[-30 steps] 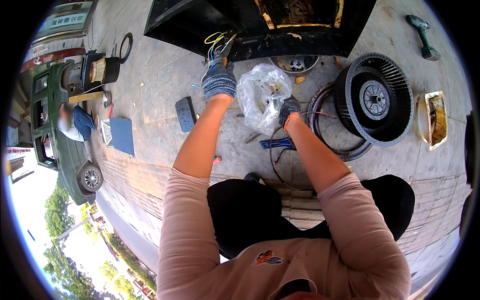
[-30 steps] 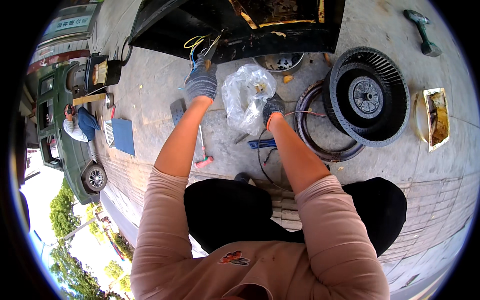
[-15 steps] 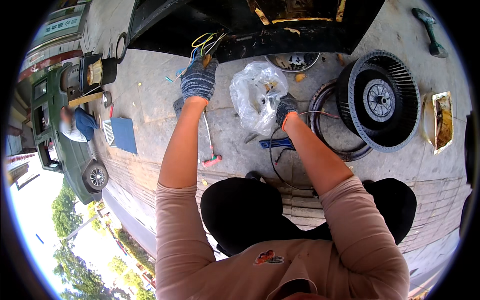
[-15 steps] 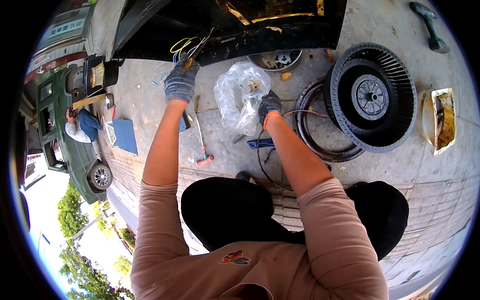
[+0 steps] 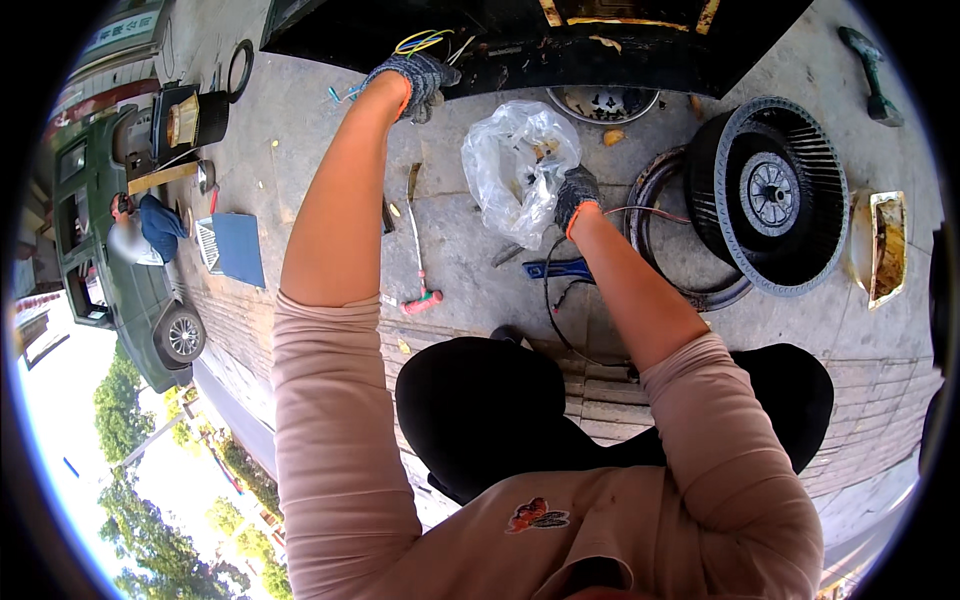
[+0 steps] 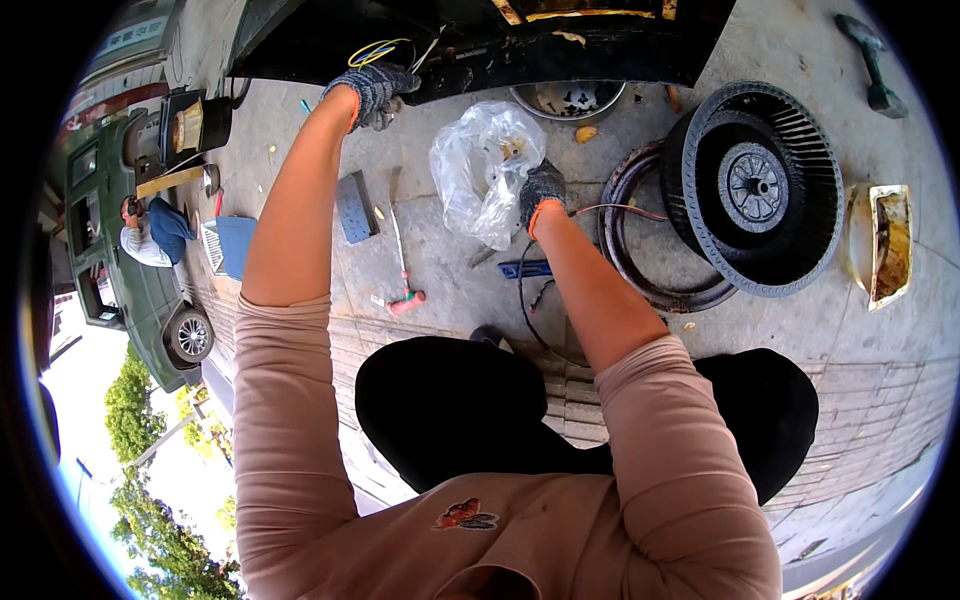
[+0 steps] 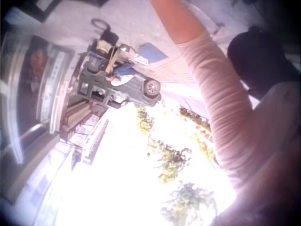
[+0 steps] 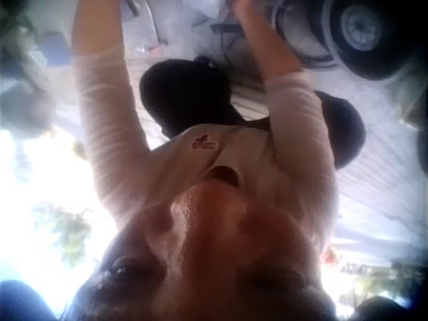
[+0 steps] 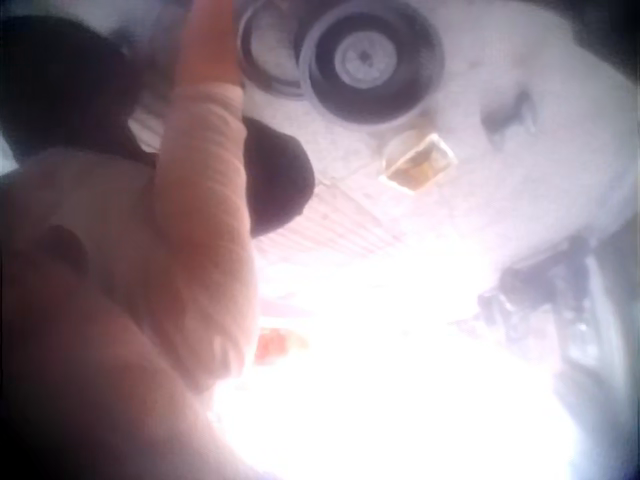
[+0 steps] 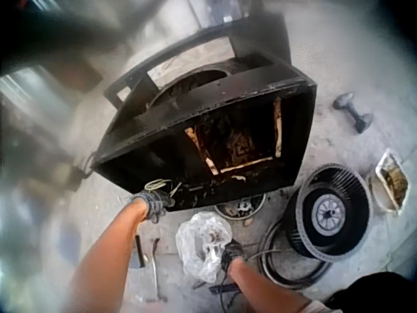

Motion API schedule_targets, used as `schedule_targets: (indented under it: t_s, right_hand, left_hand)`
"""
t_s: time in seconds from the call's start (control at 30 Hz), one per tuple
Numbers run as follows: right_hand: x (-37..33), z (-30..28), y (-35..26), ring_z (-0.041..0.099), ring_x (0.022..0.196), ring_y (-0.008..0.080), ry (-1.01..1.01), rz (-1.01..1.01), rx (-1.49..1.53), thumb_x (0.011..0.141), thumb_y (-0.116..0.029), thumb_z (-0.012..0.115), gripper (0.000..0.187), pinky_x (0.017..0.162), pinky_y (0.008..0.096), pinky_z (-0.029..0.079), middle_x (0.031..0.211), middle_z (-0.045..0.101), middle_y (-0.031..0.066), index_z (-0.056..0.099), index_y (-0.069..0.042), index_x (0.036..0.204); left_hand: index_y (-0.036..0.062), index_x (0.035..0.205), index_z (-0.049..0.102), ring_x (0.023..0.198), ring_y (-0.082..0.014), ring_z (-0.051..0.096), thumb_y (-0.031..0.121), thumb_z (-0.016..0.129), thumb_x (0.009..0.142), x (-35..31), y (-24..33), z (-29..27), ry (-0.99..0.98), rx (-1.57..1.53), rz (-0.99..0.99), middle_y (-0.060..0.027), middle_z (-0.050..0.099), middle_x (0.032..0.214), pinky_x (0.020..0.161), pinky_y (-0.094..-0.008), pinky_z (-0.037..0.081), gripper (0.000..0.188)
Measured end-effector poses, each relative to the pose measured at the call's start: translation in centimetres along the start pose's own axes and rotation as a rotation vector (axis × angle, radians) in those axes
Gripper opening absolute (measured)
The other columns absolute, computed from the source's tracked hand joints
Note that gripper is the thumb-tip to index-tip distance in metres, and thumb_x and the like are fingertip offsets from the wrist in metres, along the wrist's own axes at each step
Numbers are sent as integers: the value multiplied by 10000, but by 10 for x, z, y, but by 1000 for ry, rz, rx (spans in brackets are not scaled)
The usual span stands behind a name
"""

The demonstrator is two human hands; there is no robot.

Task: The person cleans the interior of a disassembled appliance, likely a range hood, by scraping out grease and debris with a putty knife and collecting it in a plastic bag. They work on the main body and a separate circular component, removing yellowish residue and placing it into the bag.

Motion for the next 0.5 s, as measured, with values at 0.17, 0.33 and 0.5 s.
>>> schedule_targets:
  t_s: [0.17,0.33,0.5]
  right_hand:
    - [-13,15,-9,641,982,232,-95,-71,-200,976,-166,481,290,868,370,514,1112,670,72,600,-96,1230]
    - [8,10,35,619,1034,232,-164,90,98,981,-194,453,297,908,396,493,1146,656,82,591,-103,1228]
    - [33,3,14,568,1161,245,-428,-450,-304,991,-248,362,389,1004,432,430,1295,598,94,557,-111,1298]
  left_hand:
    - [141,917,673,455,-87,389,364,701,881,-53,-13,-1,18,-50,53,-28,603,705,413,-253,354,228]
    - [64,1066,696,485,-34,455,328,654,922,-103,-54,22,-176,-486,-35,-18,652,782,409,-182,345,304]
    - [98,1091,692,486,-53,436,320,666,918,-136,-75,90,-267,-534,-107,-48,652,772,394,-216,355,282]
Point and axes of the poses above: each hand's wrist, its own x-axis towards the middle knuckle, its own z-axis out of the palm, y = z × x, the point moved 8 cm from there along x, towards the middle knuckle
